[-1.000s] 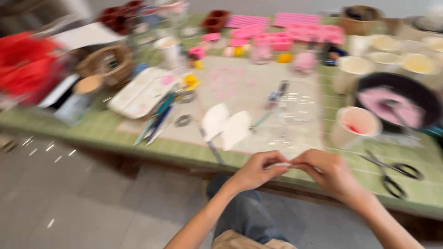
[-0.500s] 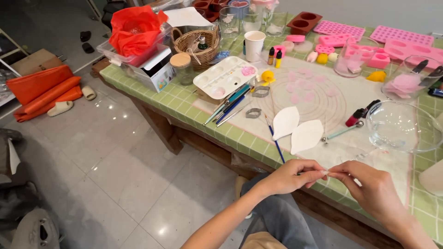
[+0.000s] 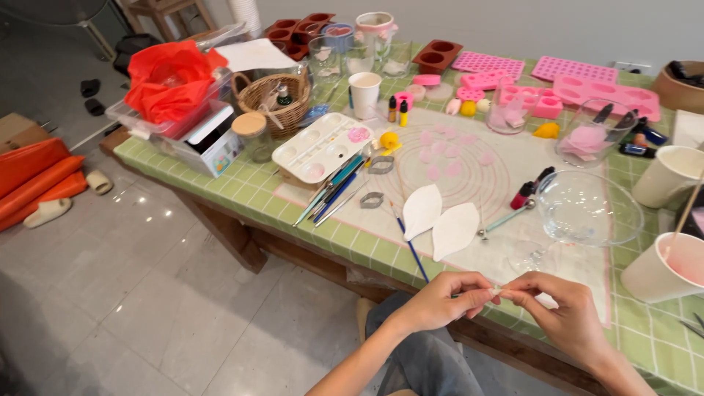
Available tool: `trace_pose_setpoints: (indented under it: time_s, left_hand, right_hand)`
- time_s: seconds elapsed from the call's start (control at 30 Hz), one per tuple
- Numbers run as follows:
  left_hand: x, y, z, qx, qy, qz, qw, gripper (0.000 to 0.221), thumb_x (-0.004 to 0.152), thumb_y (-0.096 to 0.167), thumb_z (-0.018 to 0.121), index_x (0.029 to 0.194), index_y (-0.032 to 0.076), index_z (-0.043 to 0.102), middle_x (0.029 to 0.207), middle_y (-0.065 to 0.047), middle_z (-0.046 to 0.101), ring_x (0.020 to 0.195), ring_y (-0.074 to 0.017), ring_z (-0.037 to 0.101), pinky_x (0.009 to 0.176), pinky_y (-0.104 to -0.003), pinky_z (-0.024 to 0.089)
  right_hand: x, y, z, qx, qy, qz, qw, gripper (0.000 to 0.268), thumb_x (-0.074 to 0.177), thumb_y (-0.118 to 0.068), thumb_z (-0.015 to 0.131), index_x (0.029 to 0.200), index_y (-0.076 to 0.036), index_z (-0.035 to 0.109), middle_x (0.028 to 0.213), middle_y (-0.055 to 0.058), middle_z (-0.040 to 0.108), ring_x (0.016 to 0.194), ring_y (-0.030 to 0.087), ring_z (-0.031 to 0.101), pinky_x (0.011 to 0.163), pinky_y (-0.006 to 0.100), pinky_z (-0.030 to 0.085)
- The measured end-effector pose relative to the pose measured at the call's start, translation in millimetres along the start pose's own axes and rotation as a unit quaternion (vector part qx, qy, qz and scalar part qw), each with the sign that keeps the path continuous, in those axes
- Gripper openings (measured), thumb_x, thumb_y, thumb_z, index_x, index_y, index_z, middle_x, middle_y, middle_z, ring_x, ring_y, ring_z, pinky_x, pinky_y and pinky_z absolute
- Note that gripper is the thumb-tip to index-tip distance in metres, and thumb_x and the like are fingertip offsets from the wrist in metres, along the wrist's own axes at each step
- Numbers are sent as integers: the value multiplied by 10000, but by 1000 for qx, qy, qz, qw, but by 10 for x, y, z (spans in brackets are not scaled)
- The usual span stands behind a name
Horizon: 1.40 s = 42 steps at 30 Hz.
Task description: Adding liquid colorant to melted wax and stirring it in a paper cup as part of a candle making process.
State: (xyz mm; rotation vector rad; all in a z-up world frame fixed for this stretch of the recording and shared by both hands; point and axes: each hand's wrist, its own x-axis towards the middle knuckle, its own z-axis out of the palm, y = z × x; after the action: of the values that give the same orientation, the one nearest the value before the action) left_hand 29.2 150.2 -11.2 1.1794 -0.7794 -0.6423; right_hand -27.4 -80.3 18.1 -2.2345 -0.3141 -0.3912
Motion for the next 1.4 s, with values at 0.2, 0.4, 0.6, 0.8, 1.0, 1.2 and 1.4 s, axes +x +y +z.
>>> trace_pose_setpoints:
  time_s: [0.2, 0.4, 0.6, 0.8, 1.0, 1.2, 1.4]
  left_hand:
    - [105, 40, 135, 30, 14, -7, 999, 215, 1098, 230, 600, 1117, 33, 683, 755, 38, 541, 698, -42, 476, 632, -231, 374]
    - [255, 207, 345, 169, 81, 1, 982, 191, 971, 176, 699, 1084, 22, 696, 821, -11, 658, 714, -65, 548, 642, -251, 462]
    - [552, -109, 509, 338, 107, 120, 928, 186, 823, 122, 799, 959, 58, 689, 839, -97, 711, 755, -244, 697, 672, -321, 548]
    - [902, -358, 696, 377, 73, 133, 914, 216, 749, 125, 833, 917, 89, 702, 828, -68, 721, 756, -264, 709, 677, -343, 543]
    - [1139, -417, 947, 438, 72, 210, 871, 277, 707, 114, 834, 956, 108, 712, 867, -62, 707, 757, -273, 676, 678, -364, 525]
    - [1333, -551, 1135, 452, 54, 193, 869, 261, 695, 118, 841, 934, 132, 737, 845, -25, 721, 686, -235, 667, 582, -345, 509]
    - [1662, -882, 1262, 376, 19, 116, 919, 200, 767, 152, 826, 950, 115, 755, 729, 11, 744, 589, -97, 670, 508, -253, 499]
  right_hand:
    - [-123, 197, -33, 37, 28, 30, 998, 110, 814, -83, 768, 900, -23, 802, 824, 29, 756, 688, 109, 717, 662, 262, 569]
    - [-250, 378, -48, 79, 65, 80, 992, 88, 819, -88, 777, 872, -21, 795, 774, 31, 764, 633, 95, 725, 610, 253, 577]
    - [-486, 276, -347, 139, 76, 115, 981, 94, 877, -89, 786, 902, 1, 776, 777, 33, 738, 686, 74, 673, 629, 246, 552]
    - [-687, 211, -684, 178, 72, 173, 966, 130, 930, -126, 775, 934, 2, 752, 793, 8, 725, 697, 50, 650, 637, 230, 538]
    - [-929, 395, -839, 264, 106, 243, 927, 162, 951, -166, 757, 987, -9, 740, 840, 6, 731, 702, 52, 658, 621, 229, 553]
    - [-1145, 427, -1093, 237, 114, 247, 933, 176, 958, -178, 749, 1024, -15, 752, 847, 20, 743, 656, 67, 654, 604, 221, 528]
    - [-1362, 470, -1542, 124, 153, 288, 937, 174, 953, -194, 724, 1039, -49, 765, 827, 32, 758, 607, 88, 668, 568, 250, 522]
